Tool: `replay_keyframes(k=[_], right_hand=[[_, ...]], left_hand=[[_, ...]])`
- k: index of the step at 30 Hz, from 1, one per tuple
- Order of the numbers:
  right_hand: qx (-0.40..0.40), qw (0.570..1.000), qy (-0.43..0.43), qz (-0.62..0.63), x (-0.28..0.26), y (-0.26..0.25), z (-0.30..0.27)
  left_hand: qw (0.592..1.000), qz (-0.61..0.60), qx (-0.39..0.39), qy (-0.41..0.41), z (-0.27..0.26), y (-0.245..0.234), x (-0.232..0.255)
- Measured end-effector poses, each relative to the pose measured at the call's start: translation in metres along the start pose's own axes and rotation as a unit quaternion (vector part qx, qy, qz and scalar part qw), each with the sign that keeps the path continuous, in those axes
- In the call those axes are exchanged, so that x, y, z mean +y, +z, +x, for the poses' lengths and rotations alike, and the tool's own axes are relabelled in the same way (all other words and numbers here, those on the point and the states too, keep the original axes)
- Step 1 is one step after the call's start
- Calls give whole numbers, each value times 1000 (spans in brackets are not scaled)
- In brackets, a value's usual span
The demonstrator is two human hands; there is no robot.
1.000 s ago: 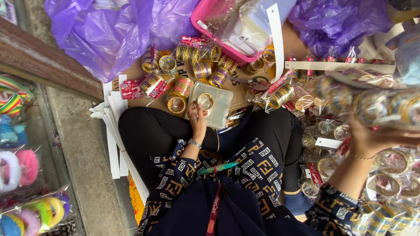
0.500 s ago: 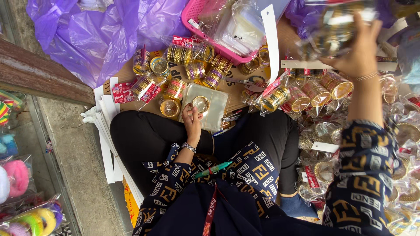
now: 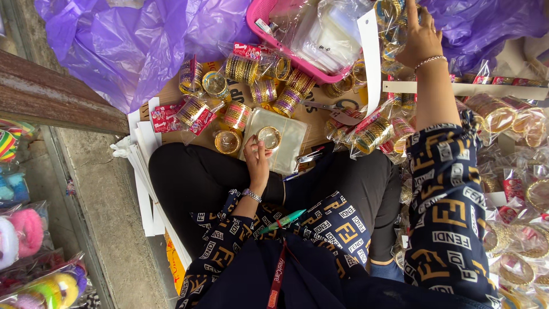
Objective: The person packages sets of bangles into plastic bags, sealing them with adhesive strips.
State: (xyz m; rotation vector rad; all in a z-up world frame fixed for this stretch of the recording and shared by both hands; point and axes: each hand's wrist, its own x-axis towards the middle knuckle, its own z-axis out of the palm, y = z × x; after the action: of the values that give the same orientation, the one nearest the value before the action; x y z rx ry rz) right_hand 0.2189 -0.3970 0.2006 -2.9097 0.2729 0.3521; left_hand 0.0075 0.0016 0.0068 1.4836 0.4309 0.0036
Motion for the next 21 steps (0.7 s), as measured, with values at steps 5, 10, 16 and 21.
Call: replay_keyframes(k=[5,10,16,21], right_hand=[[252,924,-218,191,-25,-18,-79],[543,681,-233,433,-102,23,-195],[113,845,-107,512,-193,116,-185],[63,863,64,496,-168,245,-55]], left_hand=[[1000,-28,7,13,-3,2,4],[999,-38,10,-22,-11,5,12],[990,-142,-3,3,-6,7,-4],[984,-175,6,-4,-1,8,-13]])
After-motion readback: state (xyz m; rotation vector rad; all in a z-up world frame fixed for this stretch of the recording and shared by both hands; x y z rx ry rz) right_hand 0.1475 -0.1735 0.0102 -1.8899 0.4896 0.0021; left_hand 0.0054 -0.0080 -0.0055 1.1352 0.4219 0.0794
